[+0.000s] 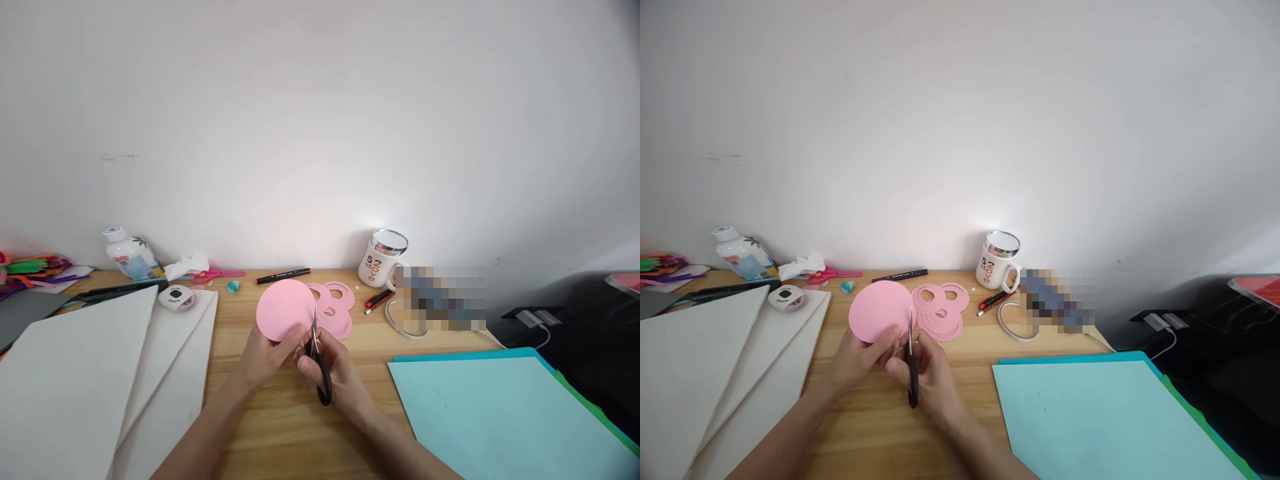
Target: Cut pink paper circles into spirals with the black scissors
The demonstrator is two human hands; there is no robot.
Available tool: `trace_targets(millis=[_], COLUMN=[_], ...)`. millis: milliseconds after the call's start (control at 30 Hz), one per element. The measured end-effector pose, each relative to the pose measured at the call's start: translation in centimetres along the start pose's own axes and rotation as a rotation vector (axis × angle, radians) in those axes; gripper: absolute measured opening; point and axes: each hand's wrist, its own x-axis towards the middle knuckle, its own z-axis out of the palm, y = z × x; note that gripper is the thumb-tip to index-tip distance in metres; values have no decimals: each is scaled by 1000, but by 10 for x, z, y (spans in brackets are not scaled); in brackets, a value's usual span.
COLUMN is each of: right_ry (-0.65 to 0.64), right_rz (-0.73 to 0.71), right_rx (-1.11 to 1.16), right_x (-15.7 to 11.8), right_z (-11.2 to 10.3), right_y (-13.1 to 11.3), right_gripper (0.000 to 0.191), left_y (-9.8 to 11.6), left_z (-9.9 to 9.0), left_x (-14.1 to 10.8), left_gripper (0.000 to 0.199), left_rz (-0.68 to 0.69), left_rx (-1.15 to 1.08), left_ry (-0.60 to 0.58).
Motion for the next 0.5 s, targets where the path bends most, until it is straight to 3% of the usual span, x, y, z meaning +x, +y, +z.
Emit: trace_targets(millis=[500], right_ry=[69], right_rz=[46], right_rx=[-17], right_x=[-2], right_z=[3], right_y=[1], right_gripper=[33], left_y=[0], left_z=[1], left_x=[-2], left_gripper=[23], left_rz=[-12], left_rx=[-34], left_ry=[-42])
